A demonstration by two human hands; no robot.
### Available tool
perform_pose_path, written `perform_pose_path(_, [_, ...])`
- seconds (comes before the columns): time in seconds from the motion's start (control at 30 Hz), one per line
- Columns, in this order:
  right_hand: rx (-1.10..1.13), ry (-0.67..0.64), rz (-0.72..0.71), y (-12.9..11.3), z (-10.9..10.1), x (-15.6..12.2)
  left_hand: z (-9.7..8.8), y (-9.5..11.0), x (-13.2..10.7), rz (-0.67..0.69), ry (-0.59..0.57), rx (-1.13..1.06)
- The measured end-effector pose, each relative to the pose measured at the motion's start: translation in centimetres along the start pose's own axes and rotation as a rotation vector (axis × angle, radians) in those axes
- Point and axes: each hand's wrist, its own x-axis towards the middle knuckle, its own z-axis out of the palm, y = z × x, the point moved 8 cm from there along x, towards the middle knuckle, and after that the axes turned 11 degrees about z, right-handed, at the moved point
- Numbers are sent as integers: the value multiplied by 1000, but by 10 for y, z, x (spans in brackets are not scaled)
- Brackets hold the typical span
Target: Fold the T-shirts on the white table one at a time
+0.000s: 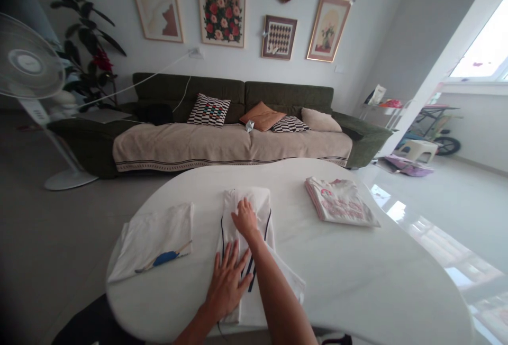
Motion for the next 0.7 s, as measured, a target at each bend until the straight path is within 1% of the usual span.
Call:
perform_pose_path(0.03, [-2,-29,-19,-3,5,-9,0,0,0,1,-2,-3])
perform_pose_path(0.07, [-2,-45,-32,-4,5,-19,0,0,0,3,-7,-7])
perform_pose_path(0.1, [0,-51,-40,0,0,-31,-1,1,0,5,-13,-9])
perform_pose_path(0.17, [-3,-59,-44,16,-19,-57,-2,1,1,7,-26,-13])
perform_pose_path(0.2, [-17,-68,-41,29,-30,-72,-2,1,1,6,-32,-15])
perform_pose_path(0.27, [-84,-89,-4,63,-54,-101,-3,1,1,-2,-42,-21])
perform_pose_path(0.37, [-216,-97,164,122,-84,-135,-2,1,1,-25,-58,-42])
perform_pose_path(0.4, [-227,-134,224,137,-88,-142,-2,1,2,-32,-60,-50])
perform_pose_path(0.43, [-225,-187,275,146,-90,-149,-3,1,2,-38,-61,-57])
perform_pose_path(0.47, [-216,-234,303,149,-89,-153,-3,2,2,-41,-62,-64])
perform_pose_path(0.5, [-209,-249,306,144,-89,-157,-4,3,3,-43,-67,-71])
perform_pose_path(0.53, [-208,-227,286,132,-90,-160,-5,3,3,-44,-78,-80])
perform_pose_path(0.57, [-209,-174,242,114,-91,-162,-5,4,4,-49,-96,-89])
perform_pose_path(0.6, [-200,-112,176,91,-93,-167,-6,4,4,-55,-121,-100])
perform_pose_path(0.63, [-176,-78,94,67,-93,-173,-7,3,3,-61,-150,-115])
perform_pose_path(0.67, [-136,-93,6,44,-89,-180,-9,3,2,-65,-179,-133])
perform_pose_path(0.7, [-86,-158,-74,25,-82,-188,-11,2,0,-68,-201,-151])
